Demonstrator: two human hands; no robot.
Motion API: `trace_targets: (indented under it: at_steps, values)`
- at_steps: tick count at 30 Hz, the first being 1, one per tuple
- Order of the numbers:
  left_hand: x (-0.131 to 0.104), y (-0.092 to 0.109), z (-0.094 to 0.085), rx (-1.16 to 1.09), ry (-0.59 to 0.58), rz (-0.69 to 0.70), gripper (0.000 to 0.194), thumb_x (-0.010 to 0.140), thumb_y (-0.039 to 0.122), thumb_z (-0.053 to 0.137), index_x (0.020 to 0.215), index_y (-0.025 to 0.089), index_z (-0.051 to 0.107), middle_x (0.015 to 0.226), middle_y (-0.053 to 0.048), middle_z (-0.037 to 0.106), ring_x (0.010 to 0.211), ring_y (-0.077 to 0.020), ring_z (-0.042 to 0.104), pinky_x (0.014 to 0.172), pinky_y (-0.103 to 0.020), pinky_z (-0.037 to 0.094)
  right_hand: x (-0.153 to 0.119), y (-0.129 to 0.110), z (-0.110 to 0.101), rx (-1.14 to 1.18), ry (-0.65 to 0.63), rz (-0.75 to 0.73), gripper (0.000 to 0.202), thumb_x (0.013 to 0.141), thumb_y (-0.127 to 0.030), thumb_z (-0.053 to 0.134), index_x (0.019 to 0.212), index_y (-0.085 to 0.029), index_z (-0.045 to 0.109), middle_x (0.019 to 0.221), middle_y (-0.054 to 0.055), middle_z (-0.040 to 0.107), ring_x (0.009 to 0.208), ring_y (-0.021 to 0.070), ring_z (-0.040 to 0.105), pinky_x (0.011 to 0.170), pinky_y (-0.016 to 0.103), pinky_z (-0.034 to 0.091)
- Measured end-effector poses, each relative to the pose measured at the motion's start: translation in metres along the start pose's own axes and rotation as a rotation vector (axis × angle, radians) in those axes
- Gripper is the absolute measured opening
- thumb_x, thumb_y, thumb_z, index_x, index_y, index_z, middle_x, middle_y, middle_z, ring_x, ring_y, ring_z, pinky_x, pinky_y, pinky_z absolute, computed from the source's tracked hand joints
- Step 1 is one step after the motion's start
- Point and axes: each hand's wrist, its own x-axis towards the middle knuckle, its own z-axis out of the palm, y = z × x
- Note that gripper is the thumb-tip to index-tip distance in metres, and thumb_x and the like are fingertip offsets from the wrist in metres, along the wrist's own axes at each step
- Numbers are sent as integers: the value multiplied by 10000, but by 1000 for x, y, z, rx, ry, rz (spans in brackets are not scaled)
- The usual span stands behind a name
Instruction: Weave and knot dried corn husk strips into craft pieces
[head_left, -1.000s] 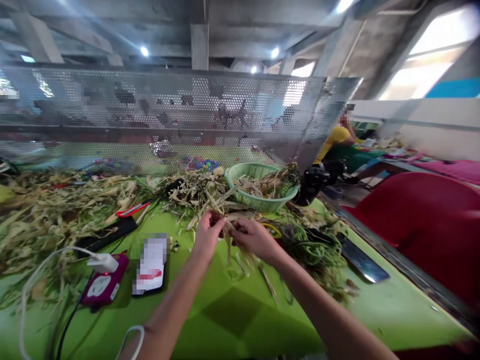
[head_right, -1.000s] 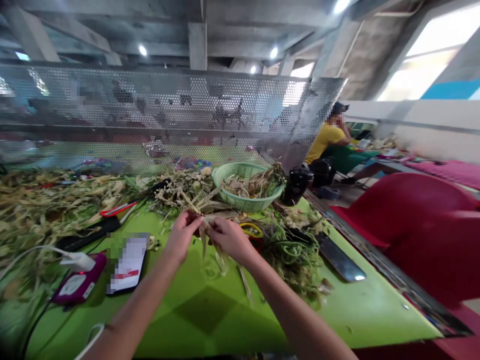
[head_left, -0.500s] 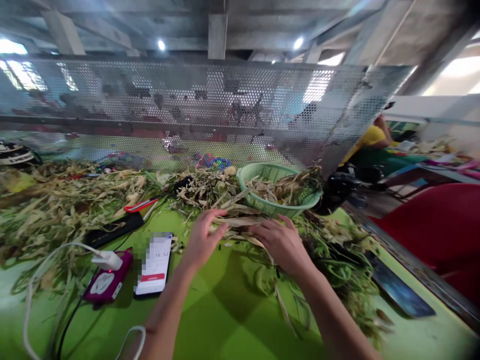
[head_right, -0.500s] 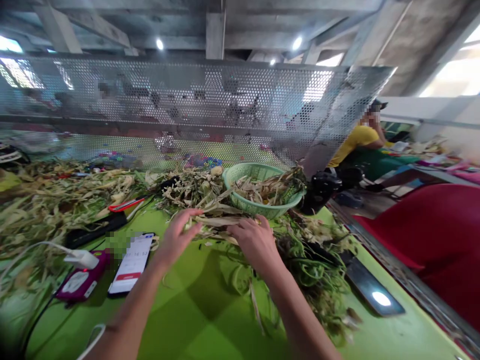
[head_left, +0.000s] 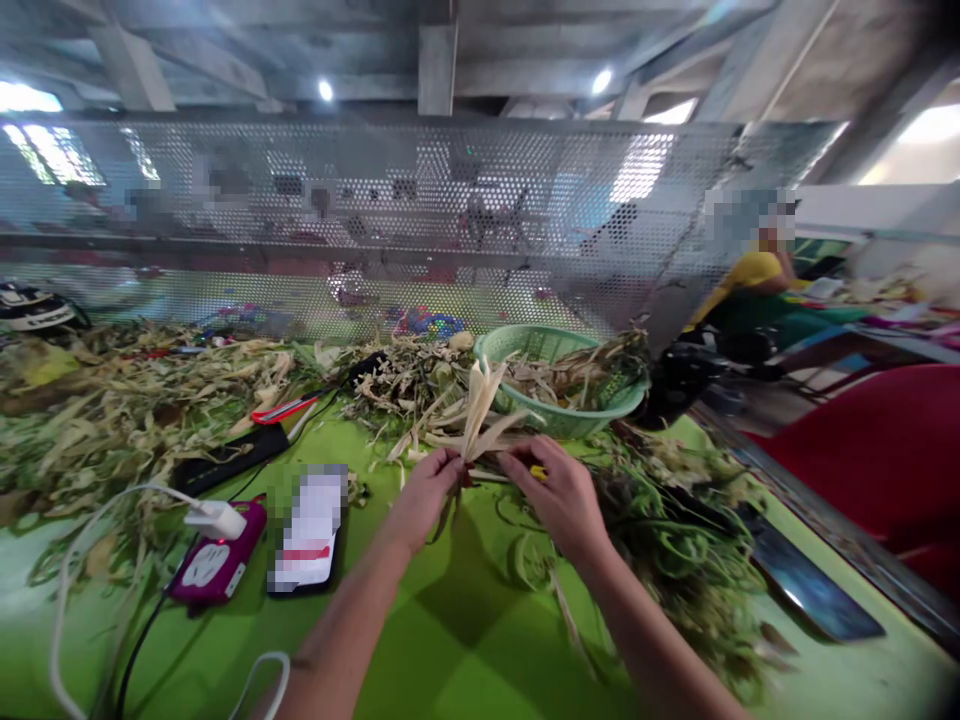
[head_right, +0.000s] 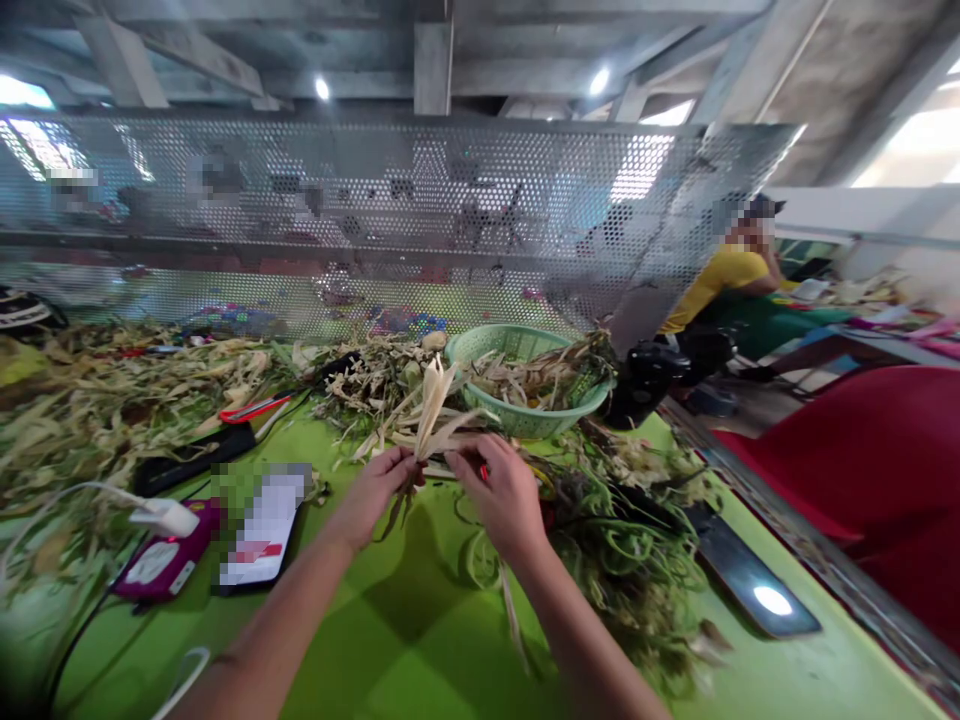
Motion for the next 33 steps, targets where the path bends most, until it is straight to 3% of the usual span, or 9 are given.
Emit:
trace_targets:
  at_steps: [3, 6, 10, 13, 17, 22, 24, 28, 33]
  values:
    - [-2, -3, 6, -61, -24, 4, 289, 821, 446, 568, 906, 174, 619, 844, -26, 626, 798, -159, 541, 776, -278, 403, 1, 6, 14, 286, -136, 150, 269, 842, -432, 588, 844, -179, 679, 810, 44, 679, 757, 193, 602, 712, 304, 484]
    - [-5, -4, 10, -63, -119, -12, 305, 818, 456, 582, 917, 171, 630, 858, -27, 631, 809, -157, 539, 791, -282, 401, 0, 8, 24, 569, -113, 245, 256, 800, -421, 633, 852, -173, 669, 763, 27, 670, 715, 188, 602, 688, 308, 502]
    - [-7, -4, 13, -67, -229, -48, 330, 818, 470, 578, 883, 157, 658, 841, -42, 652, 792, -155, 550, 764, -277, 400, -2, 4, 25, 667, -77, 300, 215, 774, -394, 664, 791, -180, 660, 698, 12, 648, 623, 172, 582, 604, 291, 493]
    - [-6, -4, 14, -110, -129, -63, 312, 805, 456, 594, 801, 150, 652, 750, -29, 629, 715, -139, 542, 710, -263, 393, -4, 1, 25, 585, -14, 270, 186, 771, -371, 673, 758, -185, 670, 730, 33, 670, 677, 197, 611, 641, 307, 499]
    - [-3, -7, 16, -244, 71, -96, 297, 780, 447, 611, 747, 153, 618, 688, -11, 586, 657, -119, 527, 652, -240, 378, -7, -3, 25, 296, -58, 4, 155, 832, -309, 624, 727, -204, 668, 730, 44, 657, 722, 200, 612, 681, 305, 479]
    - [0, -10, 13, -125, 64, -46, 298, 803, 453, 562, 807, 163, 633, 672, 5, 564, 628, -121, 495, 606, -238, 356, -7, -5, 20, -70, -189, -257, 167, 875, -233, 554, 760, -216, 675, 780, 54, 652, 765, 199, 589, 726, 311, 441]
    - [1, -8, 9, -4, 71, 8, 296, 831, 440, 521, 796, 167, 628, 641, 16, 532, 616, -125, 470, 594, -242, 337, -4, -2, 16, -30, -170, -222, 132, 864, -210, 555, 834, -220, 683, 837, 57, 667, 816, 207, 600, 758, 317, 447]
    - [0, -2, 6, 238, 107, 81, 280, 866, 401, 458, 764, 181, 599, 646, 13, 522, 640, -144, 469, 611, -253, 324, 3, 9, 9, 215, 26, 7, 178, 876, -263, 541, 994, -202, 661, 944, 74, 674, 875, 216, 611, 788, 329, 469]
    - [-7, 4, 13, 393, 24, 108, 232, 866, 363, 446, 781, 203, 592, 677, 3, 553, 664, -162, 485, 612, -254, 309, 5, 12, 6, 637, 103, 276, 209, 842, -370, 606, 934, -186, 641, 824, 30, 655, 713, 163, 585, 654, 264, 466]
